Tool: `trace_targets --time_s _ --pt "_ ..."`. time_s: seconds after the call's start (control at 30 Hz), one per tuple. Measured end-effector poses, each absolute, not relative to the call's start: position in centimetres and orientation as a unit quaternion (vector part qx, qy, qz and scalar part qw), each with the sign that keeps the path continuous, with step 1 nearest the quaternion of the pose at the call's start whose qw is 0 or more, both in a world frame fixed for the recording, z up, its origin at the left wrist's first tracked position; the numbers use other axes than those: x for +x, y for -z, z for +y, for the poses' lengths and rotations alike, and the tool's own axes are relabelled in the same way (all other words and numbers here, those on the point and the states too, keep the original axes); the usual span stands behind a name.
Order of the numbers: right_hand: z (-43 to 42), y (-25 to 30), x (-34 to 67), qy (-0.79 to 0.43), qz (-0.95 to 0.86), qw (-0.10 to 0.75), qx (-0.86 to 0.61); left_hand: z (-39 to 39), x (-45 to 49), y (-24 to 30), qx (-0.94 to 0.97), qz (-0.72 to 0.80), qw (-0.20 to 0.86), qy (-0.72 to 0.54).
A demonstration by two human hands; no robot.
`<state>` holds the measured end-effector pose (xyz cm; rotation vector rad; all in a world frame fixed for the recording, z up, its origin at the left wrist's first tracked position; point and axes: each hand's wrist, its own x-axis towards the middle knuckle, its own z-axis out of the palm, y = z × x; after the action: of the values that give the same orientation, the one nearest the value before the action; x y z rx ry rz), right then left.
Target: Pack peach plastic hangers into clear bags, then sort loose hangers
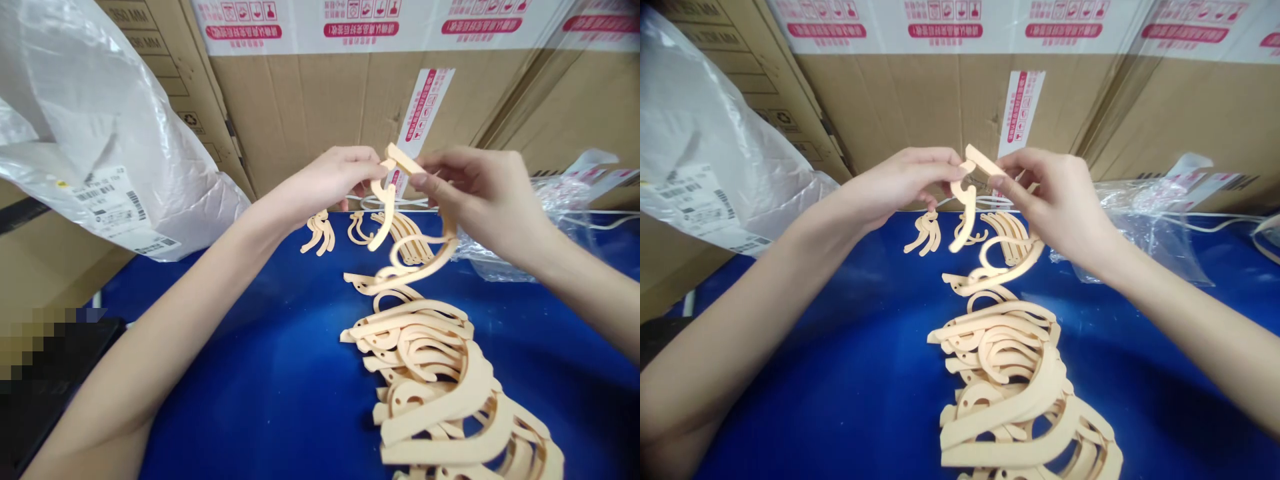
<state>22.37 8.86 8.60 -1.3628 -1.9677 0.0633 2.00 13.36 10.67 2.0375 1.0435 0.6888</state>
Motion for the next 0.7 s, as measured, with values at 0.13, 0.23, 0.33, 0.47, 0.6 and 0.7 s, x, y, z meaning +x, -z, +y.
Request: trace_targets --time_s 0.13,0.23,0.33,0.47,0.6,0.7 --pt "9.4 -8.2 21.9 0.135 -0.770 0.233 -0.578 13.1 2.4 -10.2 0.840 0.386 0.258 -0.280" --pt "10.6 -7.9 21.6 -0.017 -0.786 0.236 -0.572 13.4 2.3 -9.6 0.869 0.419 0.141 -0.221" --pt "11.9 -8.0 22.2 -0.209 -0.754 0.290 -0.551 14.9 1.3 -8.4 0.883 0.445 0.072 -0.128" --pt "12.7 -8.2 23.4 -0.298 -0.682 0.370 -0.556 17.8 -1.0 -6.4 0.862 0.494 0.110 -0.004" --pt "12.5 -8.2 24.0 -0.319 -0.629 0.437 -0.558 19.0 -2.1 -5.5 0.830 0.549 0.094 0.000" --pt "12.3 -8.6 24.2 -0.290 -0.594 0.509 -0.552 17.9 -1.1 -6.3 0.817 0.563 0.095 -0.081"
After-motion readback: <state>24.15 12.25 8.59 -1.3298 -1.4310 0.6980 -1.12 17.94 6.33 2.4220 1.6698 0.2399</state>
